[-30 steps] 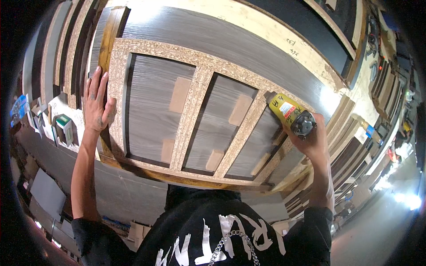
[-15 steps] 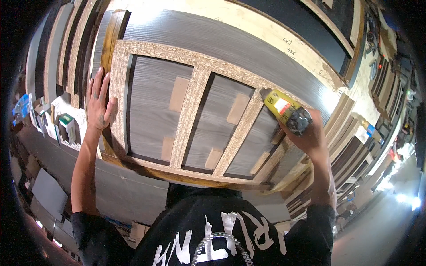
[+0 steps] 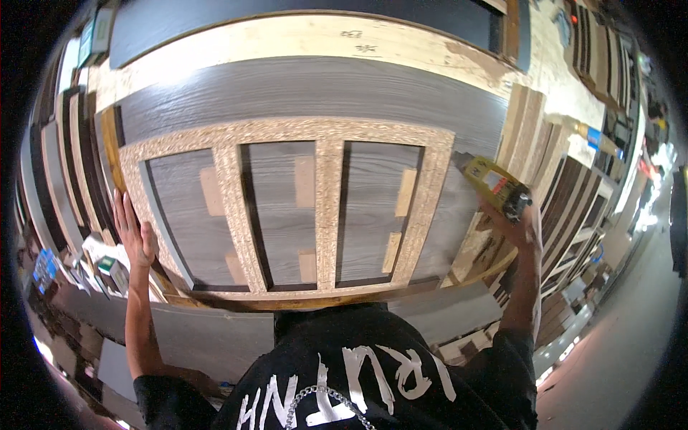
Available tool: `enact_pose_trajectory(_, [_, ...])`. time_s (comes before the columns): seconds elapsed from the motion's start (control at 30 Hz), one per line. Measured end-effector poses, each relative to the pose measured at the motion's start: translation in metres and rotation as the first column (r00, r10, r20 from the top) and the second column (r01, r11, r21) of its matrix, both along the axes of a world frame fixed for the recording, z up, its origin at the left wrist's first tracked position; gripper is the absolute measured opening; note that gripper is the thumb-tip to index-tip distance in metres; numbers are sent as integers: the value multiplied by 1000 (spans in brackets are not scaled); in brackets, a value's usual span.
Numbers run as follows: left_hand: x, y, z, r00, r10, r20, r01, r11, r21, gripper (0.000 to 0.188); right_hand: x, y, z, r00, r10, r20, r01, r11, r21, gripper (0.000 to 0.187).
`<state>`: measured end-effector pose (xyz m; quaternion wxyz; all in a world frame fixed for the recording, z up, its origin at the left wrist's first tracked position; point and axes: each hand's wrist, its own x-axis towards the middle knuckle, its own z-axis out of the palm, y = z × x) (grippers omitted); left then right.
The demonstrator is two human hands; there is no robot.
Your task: Assembling a wooden furniture frame using a pneumatic nail gun and wood slats on a manufacturing table.
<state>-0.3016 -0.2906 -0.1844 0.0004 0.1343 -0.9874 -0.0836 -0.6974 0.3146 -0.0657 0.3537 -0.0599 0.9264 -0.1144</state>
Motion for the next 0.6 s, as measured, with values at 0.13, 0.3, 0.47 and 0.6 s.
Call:
enact_pose_trajectory(0.13, [-2,5,-5,1000,22,9,-22,1000,0,70,0,10,-22,998,61,27,-60,998,-21,66])
enact_pose_trajectory(0.3, [3,3,-1,998,34,47,-34,999,-3,72,2,-28,-10,932,238,-274,-288,944,-159,46])
enact_pose_trajectory(0.47, [-7,6,5,1000,-16,5,16,1000,-8,69,10,-24,-15,986,54,-159,-87,973,-213,41])
enact_pose_trajectory(0.6, [-12,6,5,999,-33,0,33,999,-32,66,15,-46,-17,924,-271,-271,288,957,23,63])
